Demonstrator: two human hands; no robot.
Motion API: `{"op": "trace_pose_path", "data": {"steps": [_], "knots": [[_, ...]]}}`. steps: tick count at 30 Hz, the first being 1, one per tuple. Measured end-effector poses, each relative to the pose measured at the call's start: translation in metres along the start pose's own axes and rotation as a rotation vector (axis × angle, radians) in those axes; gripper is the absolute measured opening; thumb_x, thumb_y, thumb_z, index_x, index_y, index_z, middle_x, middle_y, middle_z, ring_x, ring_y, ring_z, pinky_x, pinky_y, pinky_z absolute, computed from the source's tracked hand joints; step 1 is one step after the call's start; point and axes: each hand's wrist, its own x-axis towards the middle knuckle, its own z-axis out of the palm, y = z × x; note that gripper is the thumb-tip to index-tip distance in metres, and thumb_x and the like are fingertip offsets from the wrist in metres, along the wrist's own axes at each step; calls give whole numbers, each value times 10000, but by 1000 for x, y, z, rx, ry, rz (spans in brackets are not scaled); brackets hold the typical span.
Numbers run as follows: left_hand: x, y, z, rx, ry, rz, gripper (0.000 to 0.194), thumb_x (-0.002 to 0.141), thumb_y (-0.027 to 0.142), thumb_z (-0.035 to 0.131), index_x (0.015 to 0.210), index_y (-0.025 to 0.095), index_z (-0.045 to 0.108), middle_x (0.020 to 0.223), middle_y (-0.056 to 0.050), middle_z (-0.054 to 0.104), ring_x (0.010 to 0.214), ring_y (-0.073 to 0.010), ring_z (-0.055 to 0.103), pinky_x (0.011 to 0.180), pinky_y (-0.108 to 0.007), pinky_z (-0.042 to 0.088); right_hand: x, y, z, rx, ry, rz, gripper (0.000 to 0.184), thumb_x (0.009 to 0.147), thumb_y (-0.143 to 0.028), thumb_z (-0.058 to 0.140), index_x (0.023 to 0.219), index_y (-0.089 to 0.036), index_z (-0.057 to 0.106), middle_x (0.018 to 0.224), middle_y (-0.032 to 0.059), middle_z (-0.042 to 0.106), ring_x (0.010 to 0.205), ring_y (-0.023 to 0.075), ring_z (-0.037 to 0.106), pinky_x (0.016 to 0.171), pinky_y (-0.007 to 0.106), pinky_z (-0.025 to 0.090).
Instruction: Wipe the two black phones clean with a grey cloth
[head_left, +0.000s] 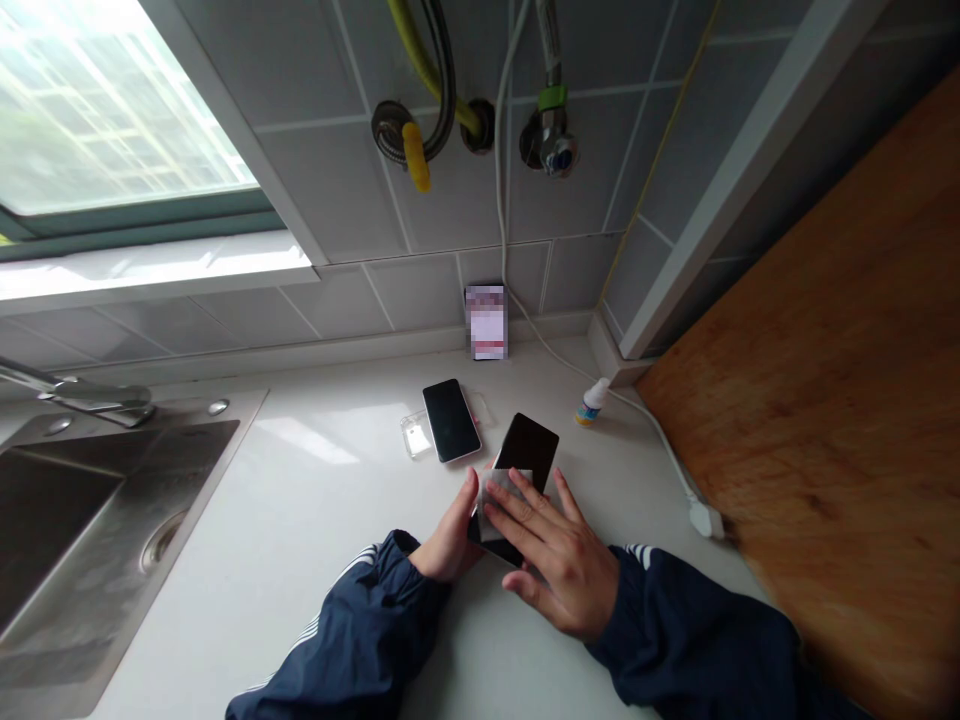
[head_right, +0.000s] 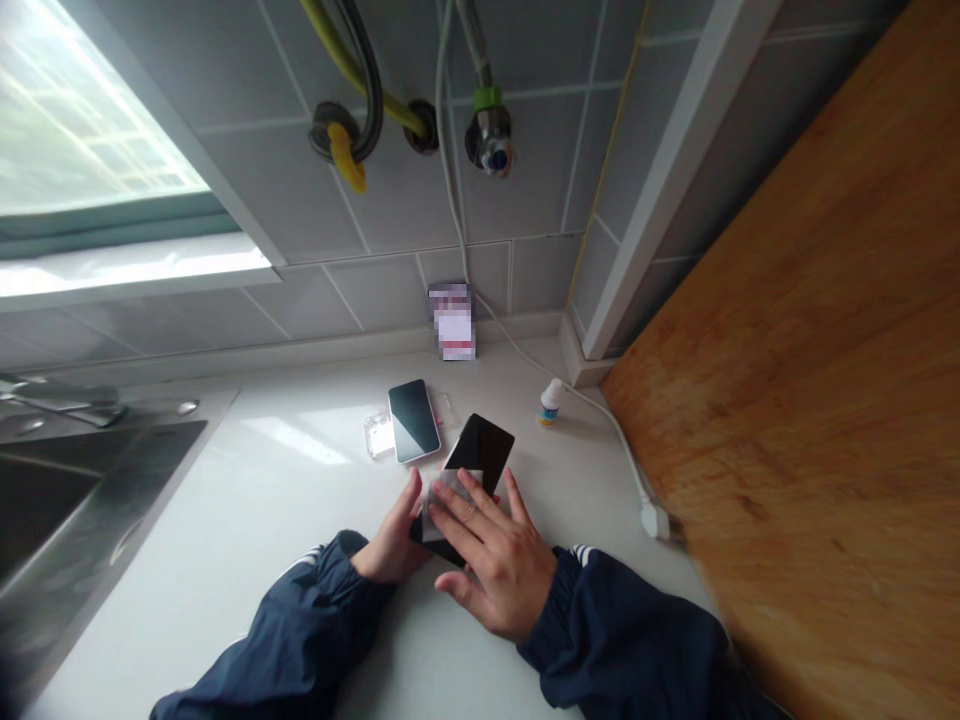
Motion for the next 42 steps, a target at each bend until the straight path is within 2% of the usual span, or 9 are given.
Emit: {"op": "trace_pose_path", "data": {"steps": [5,9,22,34,42], "knots": [[1,3,5,-26,23,23,742,946,680,373,1459,157,498,1407,-165,582,1327,-344,519,1066,-472,433,1,2,-3,0,-44,21,659,1018,-569,331,1561,-203,262,1626,75,265,1526,325,195,1193,682,153],[1,6,9,-18,57,69,709,957,653,388,1472,174,479,1412,-145,584,1326,-320,524,1088,-446,415,1,5,-3,3,-25,42,649,1014,-551,369,1563,-222,259,1617,83,288,1515,329,232,1186,686,174],[3,4,8,-55,-3,131,604,1010,562,345,1472,200,489,1426,-115,581,1347,-278,513,1165,-407,327,0,10,0,-21,-13,108,659,1018,-545,349,1575,-221,212,1633,84,244,1528,329,186,1172,698,189],[3,4,8,-53,-8,137,597,1014,551,346,1484,206,470,1423,-110,585,1356,-277,504,1169,-415,324,0,11,1,1,-6,113,661,1020,-543,341,1580,-223,194,1631,98,256,1529,329,181,1168,683,221],[3,4,9,-45,-13,143,583,1019,543,336,1467,204,494,1413,-110,593,1343,-275,517,1156,-409,337,0,12,0,-13,-29,119,662,1024,-547,321,1582,-221,176,1645,83,211,1535,324,161,1158,688,238]]}}
